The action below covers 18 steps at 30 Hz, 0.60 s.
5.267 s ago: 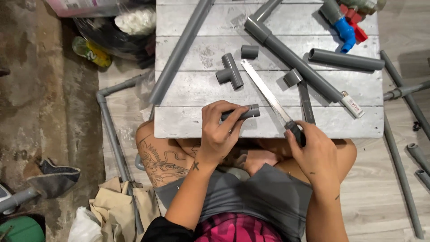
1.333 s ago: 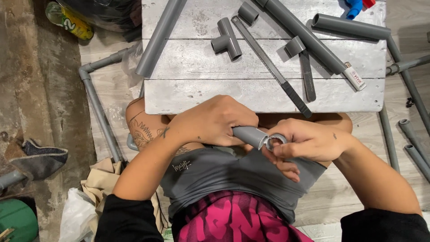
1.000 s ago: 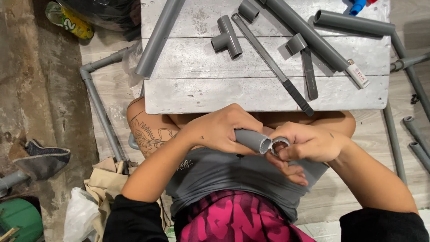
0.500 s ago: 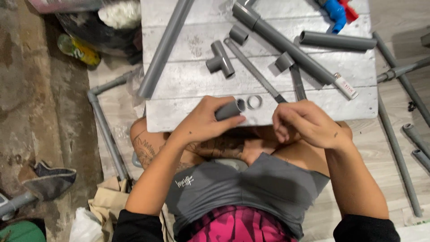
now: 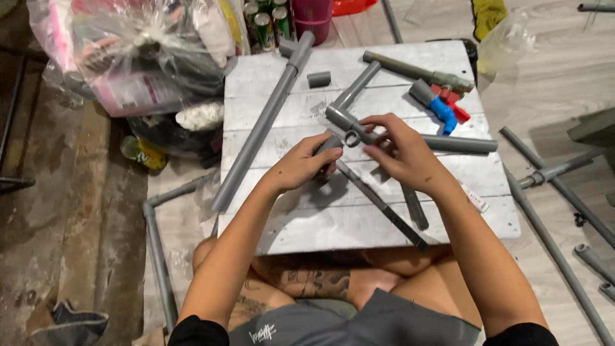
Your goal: Cutting a PVC pipe using a hacksaw blade and then assembling the pieces with connectors to build a frame.
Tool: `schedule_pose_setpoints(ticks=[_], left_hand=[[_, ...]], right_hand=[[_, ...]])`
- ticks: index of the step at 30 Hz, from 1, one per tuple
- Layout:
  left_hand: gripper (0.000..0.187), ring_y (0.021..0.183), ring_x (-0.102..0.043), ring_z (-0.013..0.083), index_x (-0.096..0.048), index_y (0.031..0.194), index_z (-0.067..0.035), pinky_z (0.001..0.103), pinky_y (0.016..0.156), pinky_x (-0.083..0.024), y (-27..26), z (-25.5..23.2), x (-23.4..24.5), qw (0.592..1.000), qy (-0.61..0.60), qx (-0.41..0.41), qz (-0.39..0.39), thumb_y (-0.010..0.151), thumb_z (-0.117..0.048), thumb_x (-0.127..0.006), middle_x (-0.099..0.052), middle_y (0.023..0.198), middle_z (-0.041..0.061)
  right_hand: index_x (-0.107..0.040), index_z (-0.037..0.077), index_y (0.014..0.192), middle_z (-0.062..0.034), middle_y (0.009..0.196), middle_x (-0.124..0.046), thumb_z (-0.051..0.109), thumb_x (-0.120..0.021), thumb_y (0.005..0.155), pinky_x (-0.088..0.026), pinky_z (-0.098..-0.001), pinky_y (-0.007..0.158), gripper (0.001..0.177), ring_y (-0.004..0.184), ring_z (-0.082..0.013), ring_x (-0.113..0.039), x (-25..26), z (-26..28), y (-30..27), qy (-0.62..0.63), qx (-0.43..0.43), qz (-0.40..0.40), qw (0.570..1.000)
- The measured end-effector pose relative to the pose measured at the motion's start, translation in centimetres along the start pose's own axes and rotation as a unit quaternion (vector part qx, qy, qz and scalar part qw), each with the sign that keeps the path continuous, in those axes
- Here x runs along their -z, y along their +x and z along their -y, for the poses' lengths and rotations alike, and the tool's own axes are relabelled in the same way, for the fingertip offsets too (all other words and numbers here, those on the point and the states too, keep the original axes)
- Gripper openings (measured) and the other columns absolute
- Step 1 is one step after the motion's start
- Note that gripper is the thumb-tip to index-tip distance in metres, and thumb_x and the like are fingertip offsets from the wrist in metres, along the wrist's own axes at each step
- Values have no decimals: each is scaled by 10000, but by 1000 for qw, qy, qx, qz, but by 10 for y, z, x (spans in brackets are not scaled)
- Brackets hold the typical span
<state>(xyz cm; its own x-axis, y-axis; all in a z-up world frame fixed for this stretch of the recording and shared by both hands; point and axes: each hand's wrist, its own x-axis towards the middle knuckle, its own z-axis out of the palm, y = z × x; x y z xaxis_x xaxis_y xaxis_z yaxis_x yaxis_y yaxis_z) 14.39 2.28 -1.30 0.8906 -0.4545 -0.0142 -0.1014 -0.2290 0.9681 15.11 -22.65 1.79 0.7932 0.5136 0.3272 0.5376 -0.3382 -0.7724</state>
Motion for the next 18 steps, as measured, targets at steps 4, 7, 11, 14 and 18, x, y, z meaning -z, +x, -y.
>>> schedule_pose_setpoints(ticks=[4,7,11,14,18], left_hand=[[304,567,-544,150,-629,774,-143,278,593,-450,26,-29,6,999,41,10,-6,965,-377,-600,-618,599,46],[281,508,-484,140,-614,745,-146,267,533,-404,37,-47,17,997,52,40,25,939,-349,-596,-550,530,27],[418,449,-447,128,-606,832,-110,235,448,-334,62,-17,25,994,-87,38,54,983,-490,-521,-489,502,48],[475,405,-471,146,-603,836,-78,247,416,-354,68,1,22,987,-150,23,55,997,-517,-514,-501,480,71],[441,366,-482,177,-582,843,-58,257,375,-345,58,5,21,976,-206,9,74,1034,-447,-496,-495,455,101]], right_hand=[[-554,31,1338,-175,1195,-598,167,-761,918,-577,-454,700,487,907,-361,-690,5,11,22,-132,93,30,986],[-601,22,1293,-134,1088,-651,225,-693,973,-572,-467,681,390,849,-368,-708,5,-3,36,-273,125,33,953],[-615,127,1267,-50,922,-647,435,-590,1038,-562,-431,712,384,859,-307,-709,12,-24,49,-309,180,-16,934],[-641,138,1200,-23,922,-661,494,-629,997,-566,-394,710,411,858,-278,-718,7,-44,56,-296,225,-32,928],[-673,115,1131,-48,878,-691,437,-683,970,-583,-401,687,360,819,-294,-724,-4,-68,55,-254,268,-60,928]])
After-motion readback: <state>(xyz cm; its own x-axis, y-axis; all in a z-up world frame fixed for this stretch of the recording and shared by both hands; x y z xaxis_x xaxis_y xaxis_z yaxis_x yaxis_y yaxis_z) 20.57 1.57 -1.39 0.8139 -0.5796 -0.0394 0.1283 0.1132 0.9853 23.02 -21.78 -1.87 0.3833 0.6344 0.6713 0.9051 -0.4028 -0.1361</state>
